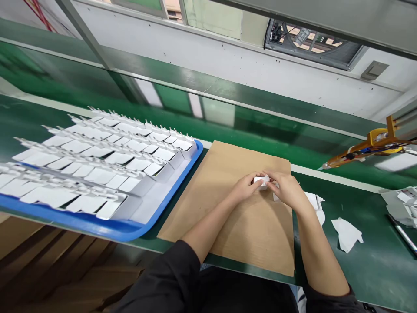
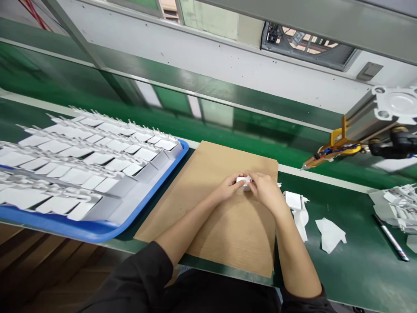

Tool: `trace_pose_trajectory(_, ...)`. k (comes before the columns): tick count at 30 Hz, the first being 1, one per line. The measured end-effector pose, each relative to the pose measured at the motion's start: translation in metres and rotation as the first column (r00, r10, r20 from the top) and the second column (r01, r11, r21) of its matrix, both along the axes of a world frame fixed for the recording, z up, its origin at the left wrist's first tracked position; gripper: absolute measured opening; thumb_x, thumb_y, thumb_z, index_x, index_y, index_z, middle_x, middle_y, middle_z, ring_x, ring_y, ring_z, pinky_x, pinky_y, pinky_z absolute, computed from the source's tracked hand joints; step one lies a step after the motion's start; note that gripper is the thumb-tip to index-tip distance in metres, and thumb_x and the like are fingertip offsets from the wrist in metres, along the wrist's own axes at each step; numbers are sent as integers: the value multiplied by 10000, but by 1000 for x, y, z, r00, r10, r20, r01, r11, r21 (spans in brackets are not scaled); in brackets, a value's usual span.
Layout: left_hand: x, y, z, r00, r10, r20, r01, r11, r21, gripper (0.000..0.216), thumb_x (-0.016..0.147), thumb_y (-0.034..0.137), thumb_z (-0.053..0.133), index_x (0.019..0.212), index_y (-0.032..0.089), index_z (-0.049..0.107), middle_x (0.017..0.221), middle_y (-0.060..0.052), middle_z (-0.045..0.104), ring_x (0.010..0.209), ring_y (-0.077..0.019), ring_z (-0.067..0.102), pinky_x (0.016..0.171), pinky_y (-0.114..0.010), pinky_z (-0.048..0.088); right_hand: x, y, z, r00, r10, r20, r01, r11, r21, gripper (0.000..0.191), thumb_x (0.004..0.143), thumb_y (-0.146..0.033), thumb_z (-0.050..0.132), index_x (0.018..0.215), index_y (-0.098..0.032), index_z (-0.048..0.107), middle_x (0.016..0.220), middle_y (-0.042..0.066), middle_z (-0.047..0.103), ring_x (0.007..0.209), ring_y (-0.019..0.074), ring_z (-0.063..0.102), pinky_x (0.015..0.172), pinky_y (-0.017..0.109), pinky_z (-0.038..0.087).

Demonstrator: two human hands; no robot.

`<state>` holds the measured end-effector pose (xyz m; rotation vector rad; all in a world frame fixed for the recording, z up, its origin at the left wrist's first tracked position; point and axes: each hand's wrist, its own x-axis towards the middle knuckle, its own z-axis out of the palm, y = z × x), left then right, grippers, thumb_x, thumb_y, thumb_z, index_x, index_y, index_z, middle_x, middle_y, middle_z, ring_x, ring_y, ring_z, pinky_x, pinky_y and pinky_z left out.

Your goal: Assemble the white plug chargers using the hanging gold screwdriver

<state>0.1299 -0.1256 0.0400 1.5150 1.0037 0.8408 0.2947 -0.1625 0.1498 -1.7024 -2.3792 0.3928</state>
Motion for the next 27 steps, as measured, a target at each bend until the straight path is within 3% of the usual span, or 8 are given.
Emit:
trace_pose_trajectory(4,1,-5,10,999,17,-31,-19,998,-60,288,959,327,540,1181,198,673,1236,-61,738,1120,-227,679,1006,-333,509,-1,-1,3,1000,-2,30,2,1000,-23,368,998,-166,587,1349,-224,684,1215,72,785,1030,258,772,917,371,582)
trace_pose_trajectory(10,-1,-17,30,997,-3,-75,2,1000,-18,292,988,364,491,1185,214,646,1219,-63,731,1122,-230,669,985,-348,499,0,-3,10,994,-66,89,71,996,-45,336,1006,-254,603,1325,-287,703,1209,28,795,1094,302,761,843,395,596)
trace_pose_trajectory(15,0,-18,29,998,-15,-62,15,1000,-3,259,998,386,456,1078,196,615,1045,-60,727,951,-216,662,840,-330,496,0,-4,7,999,-52,14,53,998,-40,307,1007,-261,609,1291,-289,720,1257,14,779,1135,277,753,891,381,599)
trace_pose_trajectory(20,1,-18,26,1000,-20,-17,20,1000,14,237,984,384,468,1039,201,607,993,-49,716,912,-210,652,815,-323,491,2,-5,3,998,-62,9,63,998,-26,312,998,-254,614,1287,-293,724,1194,17,801,1073,272,774,879,387,611)
trace_pose_trajectory(27,-4,-14,23,1000,8,24,-10,996,92,286,968,418,557,1165,215,603,1192,-87,726,1077,-235,685,930,-356,525,5,-2,3,997,-71,-1,71,997,-43,335,994,-281,613,1308,-338,713,1214,13,794,1087,281,769,881,399,614)
